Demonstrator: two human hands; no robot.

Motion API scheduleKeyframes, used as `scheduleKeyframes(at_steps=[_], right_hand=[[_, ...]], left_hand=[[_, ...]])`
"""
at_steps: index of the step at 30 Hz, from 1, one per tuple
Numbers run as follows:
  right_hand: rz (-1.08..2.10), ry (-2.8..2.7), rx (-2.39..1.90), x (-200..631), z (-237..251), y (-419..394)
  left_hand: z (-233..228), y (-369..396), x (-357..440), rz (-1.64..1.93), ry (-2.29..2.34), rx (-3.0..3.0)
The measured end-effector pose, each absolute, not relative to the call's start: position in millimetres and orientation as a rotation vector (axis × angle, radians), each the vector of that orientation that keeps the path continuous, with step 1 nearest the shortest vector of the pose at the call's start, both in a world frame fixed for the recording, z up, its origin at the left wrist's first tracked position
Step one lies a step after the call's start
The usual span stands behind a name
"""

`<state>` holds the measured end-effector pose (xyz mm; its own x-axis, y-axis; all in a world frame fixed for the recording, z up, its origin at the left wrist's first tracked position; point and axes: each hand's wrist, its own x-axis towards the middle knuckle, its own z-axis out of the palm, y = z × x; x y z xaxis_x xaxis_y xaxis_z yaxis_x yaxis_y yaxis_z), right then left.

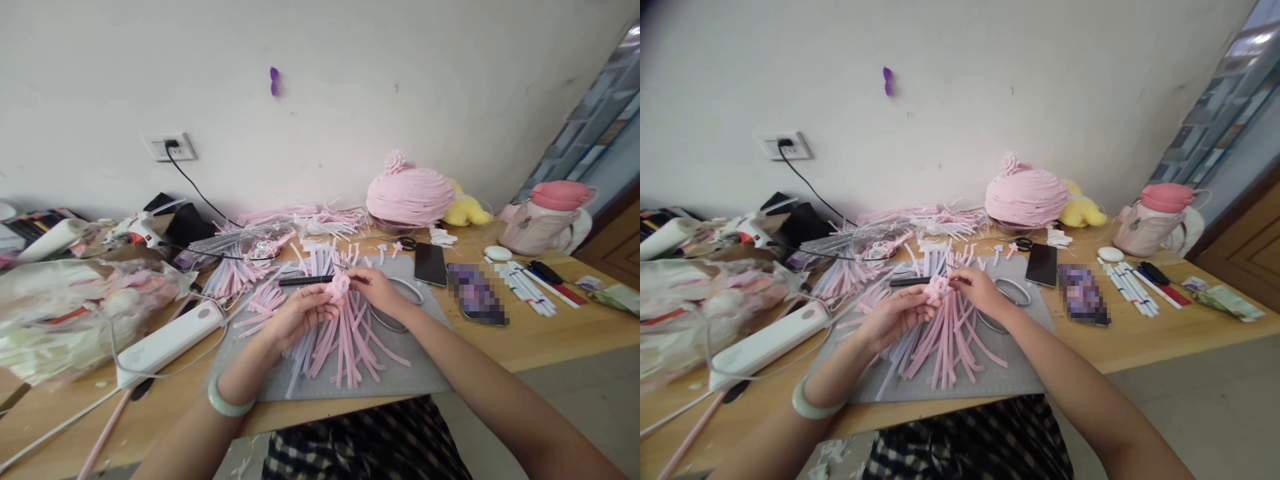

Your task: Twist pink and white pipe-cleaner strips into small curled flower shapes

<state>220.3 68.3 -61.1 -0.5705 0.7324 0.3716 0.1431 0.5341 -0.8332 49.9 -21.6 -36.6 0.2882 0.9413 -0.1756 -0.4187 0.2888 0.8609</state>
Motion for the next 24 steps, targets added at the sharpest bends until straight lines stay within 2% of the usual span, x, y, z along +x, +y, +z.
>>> scheduleKeyframes(at_steps=[7,12,19,24], right_hand=[[0.723,-2.213,-0.613,222.8,-61.9,63.4],[0.522,-2.318,-0.643,224.5,-61.3,58.6],[0.416,-2.416,-0.448,224.5,-55.9,61.3],[0.490,-2.444,-0.429,219.6,-56.0,57.7]], left_hand=[[-40.0,-21.1,54.1,1.015,0.773,0.552],[-42.7,-19.4,53.2,1.072,0.853,0.649],[-41.6,-20.0,54.9,1.176,0.803,0.762],[-43.1,-21.2,57.0,1.178,0.791,0.781]])
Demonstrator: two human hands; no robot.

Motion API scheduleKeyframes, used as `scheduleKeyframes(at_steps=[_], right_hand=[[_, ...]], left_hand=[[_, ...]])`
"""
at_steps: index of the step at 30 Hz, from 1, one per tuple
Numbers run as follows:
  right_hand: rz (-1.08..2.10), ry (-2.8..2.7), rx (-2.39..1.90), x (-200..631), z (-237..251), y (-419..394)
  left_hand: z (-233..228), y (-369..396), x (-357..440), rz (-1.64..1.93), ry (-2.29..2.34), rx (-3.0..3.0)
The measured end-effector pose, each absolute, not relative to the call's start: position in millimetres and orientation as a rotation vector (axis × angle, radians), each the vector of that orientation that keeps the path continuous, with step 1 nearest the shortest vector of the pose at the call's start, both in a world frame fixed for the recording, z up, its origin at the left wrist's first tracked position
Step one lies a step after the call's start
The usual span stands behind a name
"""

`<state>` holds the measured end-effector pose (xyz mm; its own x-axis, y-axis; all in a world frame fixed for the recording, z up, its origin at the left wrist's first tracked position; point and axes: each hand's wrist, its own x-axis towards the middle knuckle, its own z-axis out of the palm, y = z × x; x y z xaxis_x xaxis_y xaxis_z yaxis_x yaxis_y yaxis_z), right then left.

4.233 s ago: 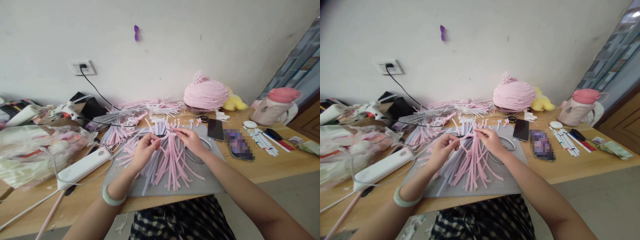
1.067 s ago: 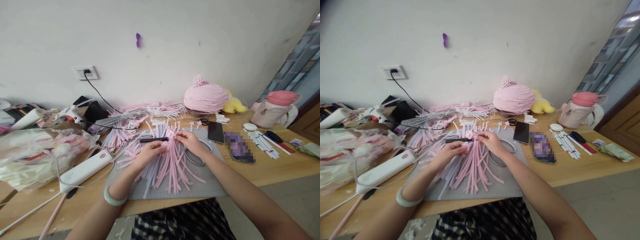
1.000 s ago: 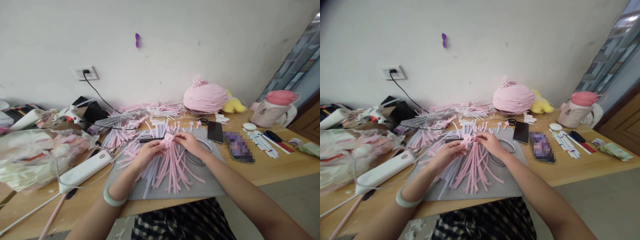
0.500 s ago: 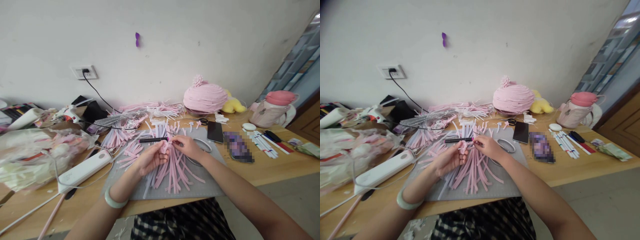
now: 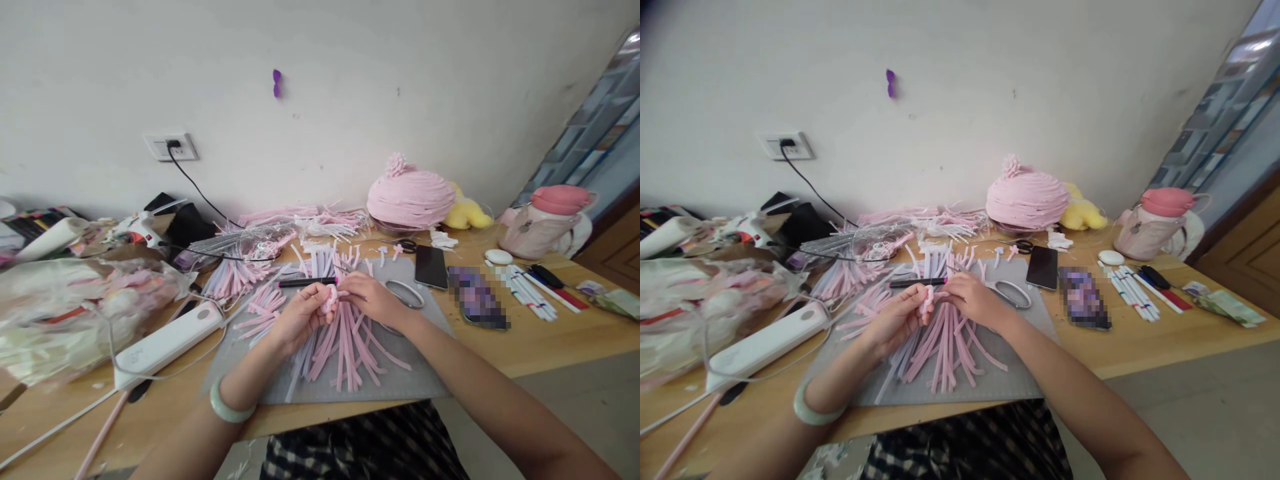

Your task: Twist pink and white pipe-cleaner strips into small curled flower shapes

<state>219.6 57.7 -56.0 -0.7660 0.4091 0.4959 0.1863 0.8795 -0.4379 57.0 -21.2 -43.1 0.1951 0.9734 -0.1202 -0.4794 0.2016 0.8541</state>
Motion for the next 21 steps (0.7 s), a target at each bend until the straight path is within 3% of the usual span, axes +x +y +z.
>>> scheduleKeyframes(at_steps=[7,12,17,21], right_hand=[[0.386,-2.403,-1.316,233.2,-25.4,78.4],[0.245,-2.204,-1.821,263.4,-8.7,137.9],[0.191,-2.124,-2.039,270.5,-5.6,159.9],[0.113,-2.217,-1.829,248.5,-7.6,130.9]], left_hand=[[-42.8,-17.9,56.7,1.231,0.994,0.734],[-43.0,-5.6,36.2,1.386,1.339,1.085],[-38.6,-6.0,25.6,0.893,1.938,1.799],[-40.2,-10.8,32.1,0.456,2.072,1.947]])
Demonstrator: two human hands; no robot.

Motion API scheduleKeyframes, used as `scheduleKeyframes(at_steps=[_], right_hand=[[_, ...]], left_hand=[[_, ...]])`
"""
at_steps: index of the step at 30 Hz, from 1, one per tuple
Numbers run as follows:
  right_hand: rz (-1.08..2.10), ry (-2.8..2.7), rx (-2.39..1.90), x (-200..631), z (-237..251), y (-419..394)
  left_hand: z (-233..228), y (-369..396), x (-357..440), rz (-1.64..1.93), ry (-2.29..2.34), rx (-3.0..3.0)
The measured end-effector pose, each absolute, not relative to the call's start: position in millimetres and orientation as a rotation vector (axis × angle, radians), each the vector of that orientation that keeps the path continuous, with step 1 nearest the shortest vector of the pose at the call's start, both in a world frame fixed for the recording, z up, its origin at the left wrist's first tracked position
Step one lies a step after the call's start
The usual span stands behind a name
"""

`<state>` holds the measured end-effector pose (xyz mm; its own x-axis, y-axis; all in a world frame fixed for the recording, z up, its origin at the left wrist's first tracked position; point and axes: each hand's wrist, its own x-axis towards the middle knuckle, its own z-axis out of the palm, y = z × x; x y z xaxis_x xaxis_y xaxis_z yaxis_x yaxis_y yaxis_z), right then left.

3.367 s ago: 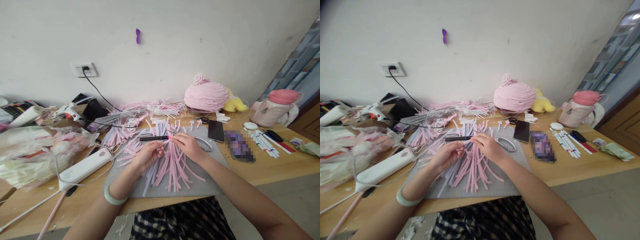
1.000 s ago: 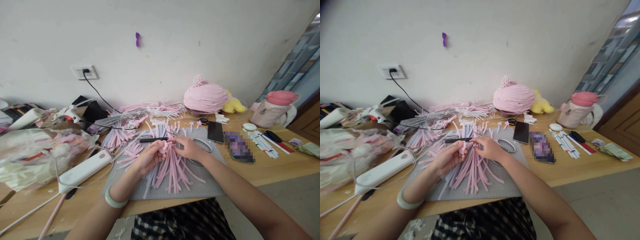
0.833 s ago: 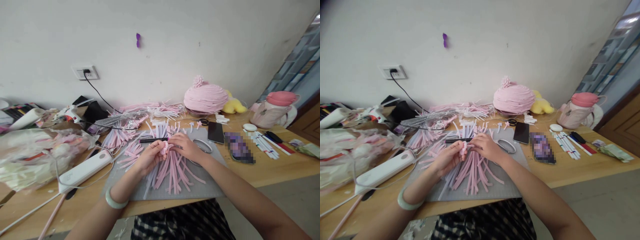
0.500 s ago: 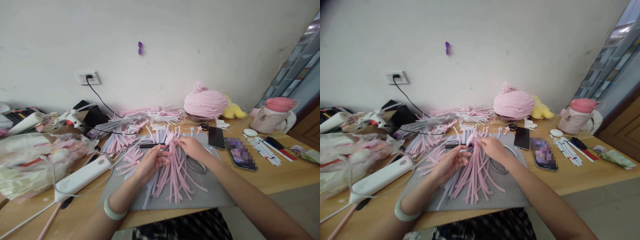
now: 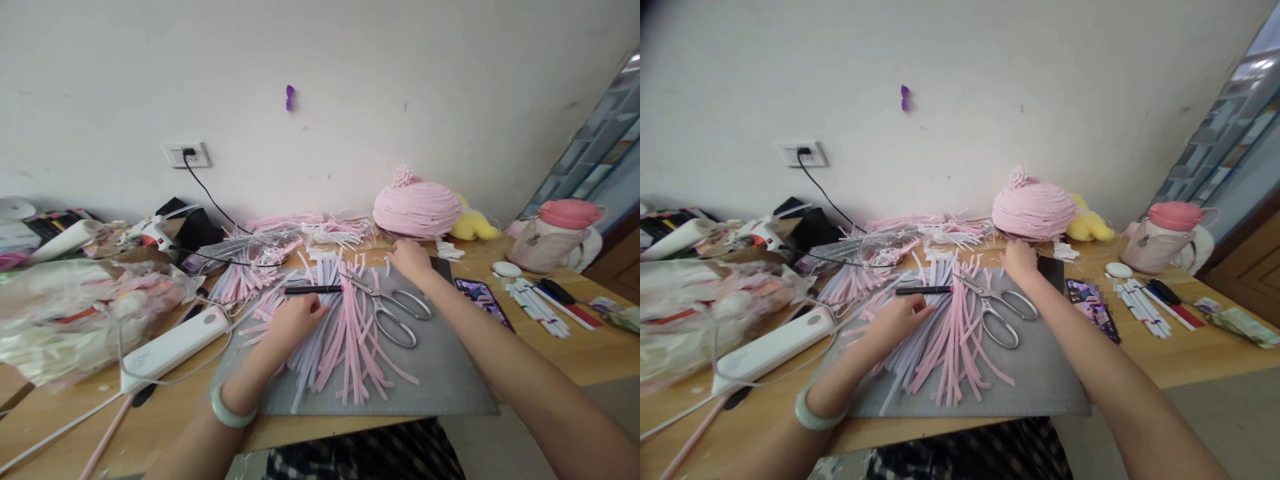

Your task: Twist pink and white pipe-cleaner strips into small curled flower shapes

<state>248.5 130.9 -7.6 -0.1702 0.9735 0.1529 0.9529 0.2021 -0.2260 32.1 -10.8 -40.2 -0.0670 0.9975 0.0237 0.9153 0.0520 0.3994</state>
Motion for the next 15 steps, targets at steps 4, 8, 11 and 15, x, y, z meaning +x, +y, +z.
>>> scheduleKeyframes(at_steps=[4,8,11,15], right_hand=[[0.311,-2.445,-1.596,212.9,-27.2,85.1],[0.276,-2.531,-1.431,190.5,-53.1,60.6],[0.297,-2.512,-1.466,188.4,-61.0,60.6],[0.367,-2.431,-1.520,191.2,-60.3,62.0]], left_hand=[[-46.6,-9.6,34.5,0.330,2.085,1.949],[-49.6,-8.0,33.2,0.334,2.063,1.993],[-49.2,-7.6,32.1,0.340,2.042,2.039],[-48.0,-6.2,29.9,0.355,2.064,2.005]])
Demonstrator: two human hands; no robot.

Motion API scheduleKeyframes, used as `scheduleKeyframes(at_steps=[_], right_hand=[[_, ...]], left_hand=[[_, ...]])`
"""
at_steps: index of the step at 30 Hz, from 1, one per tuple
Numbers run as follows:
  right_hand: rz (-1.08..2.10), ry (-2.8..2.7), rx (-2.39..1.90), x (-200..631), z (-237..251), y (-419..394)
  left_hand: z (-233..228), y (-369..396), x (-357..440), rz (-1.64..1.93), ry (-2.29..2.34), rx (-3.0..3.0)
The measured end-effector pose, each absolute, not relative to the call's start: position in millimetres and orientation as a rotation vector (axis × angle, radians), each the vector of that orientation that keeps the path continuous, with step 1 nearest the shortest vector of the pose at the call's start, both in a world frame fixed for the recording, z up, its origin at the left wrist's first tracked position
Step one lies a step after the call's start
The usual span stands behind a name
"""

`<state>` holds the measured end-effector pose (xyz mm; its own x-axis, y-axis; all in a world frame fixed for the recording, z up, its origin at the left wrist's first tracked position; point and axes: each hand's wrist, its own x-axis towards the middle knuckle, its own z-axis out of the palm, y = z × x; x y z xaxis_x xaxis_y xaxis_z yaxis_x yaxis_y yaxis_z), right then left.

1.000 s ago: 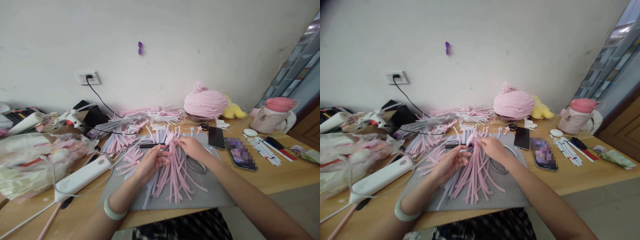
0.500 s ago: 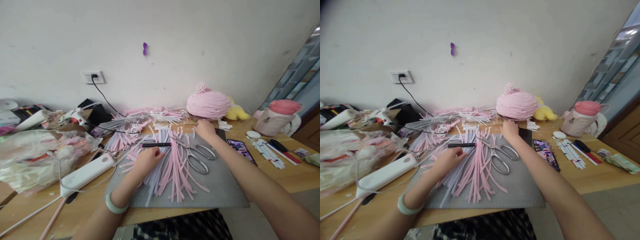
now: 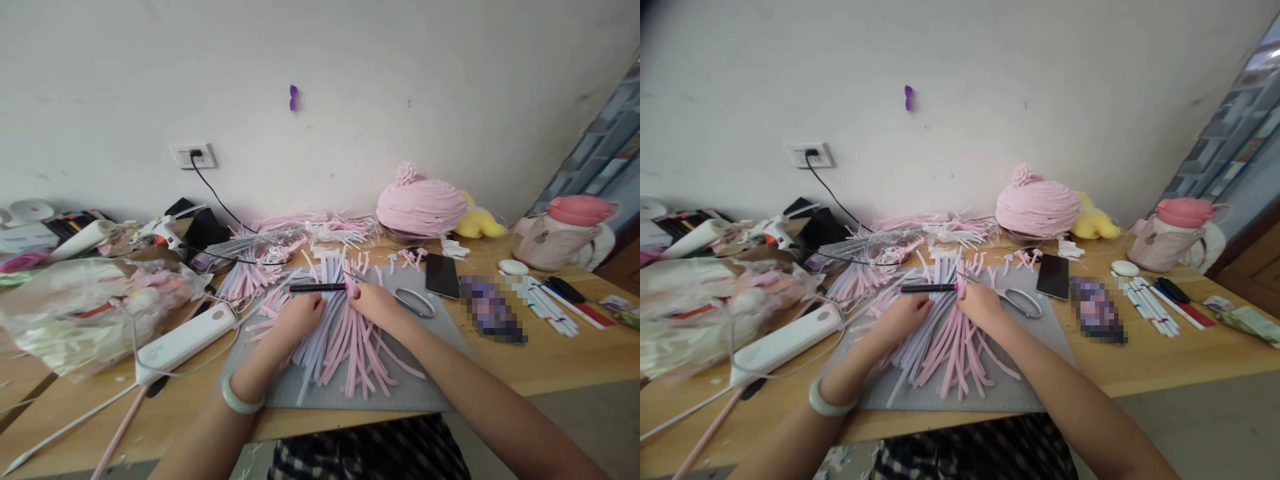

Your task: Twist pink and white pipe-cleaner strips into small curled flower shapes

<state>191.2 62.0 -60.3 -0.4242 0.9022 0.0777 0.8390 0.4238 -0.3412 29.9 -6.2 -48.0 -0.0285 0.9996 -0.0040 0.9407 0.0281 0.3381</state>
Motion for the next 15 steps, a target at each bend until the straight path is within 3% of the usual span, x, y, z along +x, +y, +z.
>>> scheduleKeyframes(at_steps=[8,15], right_hand=[[0.300,-2.612,-0.663,181.5,-72.5,47.5],[0.311,-2.561,-0.692,170.0,-80.1,47.8]], left_hand=[[-53.4,-7.0,34.2,0.277,2.085,2.083],[-50.9,-10.3,37.4,0.178,2.304,2.214]])
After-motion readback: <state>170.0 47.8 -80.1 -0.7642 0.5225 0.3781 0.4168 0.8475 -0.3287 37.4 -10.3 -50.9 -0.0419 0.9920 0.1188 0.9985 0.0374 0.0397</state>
